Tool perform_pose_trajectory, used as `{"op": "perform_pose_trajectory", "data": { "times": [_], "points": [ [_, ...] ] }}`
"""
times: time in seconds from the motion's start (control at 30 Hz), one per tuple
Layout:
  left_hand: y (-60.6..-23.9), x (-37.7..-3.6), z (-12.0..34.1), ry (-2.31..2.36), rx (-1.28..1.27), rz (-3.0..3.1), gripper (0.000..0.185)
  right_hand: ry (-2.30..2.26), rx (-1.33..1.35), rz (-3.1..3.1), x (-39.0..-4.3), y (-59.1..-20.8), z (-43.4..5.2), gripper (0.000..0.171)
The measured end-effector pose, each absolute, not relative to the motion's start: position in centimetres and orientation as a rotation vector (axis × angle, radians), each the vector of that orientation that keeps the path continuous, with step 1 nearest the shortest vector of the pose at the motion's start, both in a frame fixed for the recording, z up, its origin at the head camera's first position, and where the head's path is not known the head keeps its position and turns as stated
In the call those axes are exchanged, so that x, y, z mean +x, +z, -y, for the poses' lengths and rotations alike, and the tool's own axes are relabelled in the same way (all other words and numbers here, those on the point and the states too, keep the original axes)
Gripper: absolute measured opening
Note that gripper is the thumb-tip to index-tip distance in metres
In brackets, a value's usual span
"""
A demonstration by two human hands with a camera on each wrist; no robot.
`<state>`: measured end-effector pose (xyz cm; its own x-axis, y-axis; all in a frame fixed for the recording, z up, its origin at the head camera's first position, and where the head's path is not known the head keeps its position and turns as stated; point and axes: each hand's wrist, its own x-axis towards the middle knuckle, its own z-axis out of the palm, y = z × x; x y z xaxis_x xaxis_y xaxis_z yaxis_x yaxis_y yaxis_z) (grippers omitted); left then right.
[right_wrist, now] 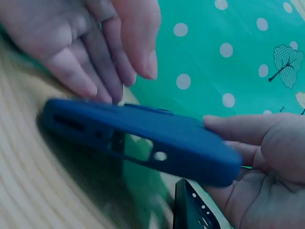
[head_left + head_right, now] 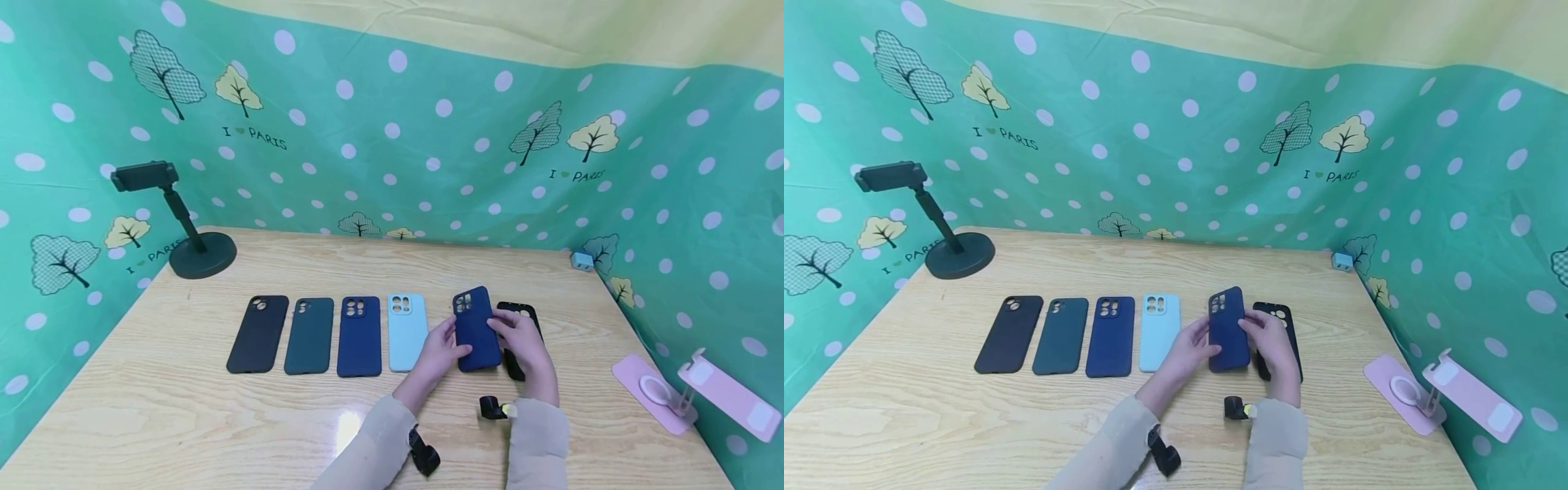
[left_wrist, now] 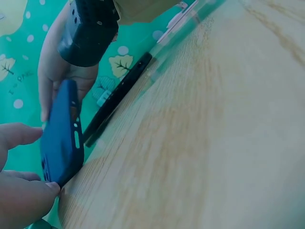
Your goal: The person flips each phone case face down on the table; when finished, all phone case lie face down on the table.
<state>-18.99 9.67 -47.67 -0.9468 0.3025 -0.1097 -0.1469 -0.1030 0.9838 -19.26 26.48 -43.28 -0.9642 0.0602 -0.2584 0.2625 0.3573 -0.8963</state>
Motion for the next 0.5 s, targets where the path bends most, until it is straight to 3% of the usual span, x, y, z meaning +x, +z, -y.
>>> {"op": "perform_pose_trajectory", "data": {
  "times": [0.5],
  "points": [
    [-47.28,-18.60,-9.57,1.972,0.209,-2.069,0.077,-1.235,0.263,-2.742,-19.48,-44.12,-26.08,0.041]
  ]
}}
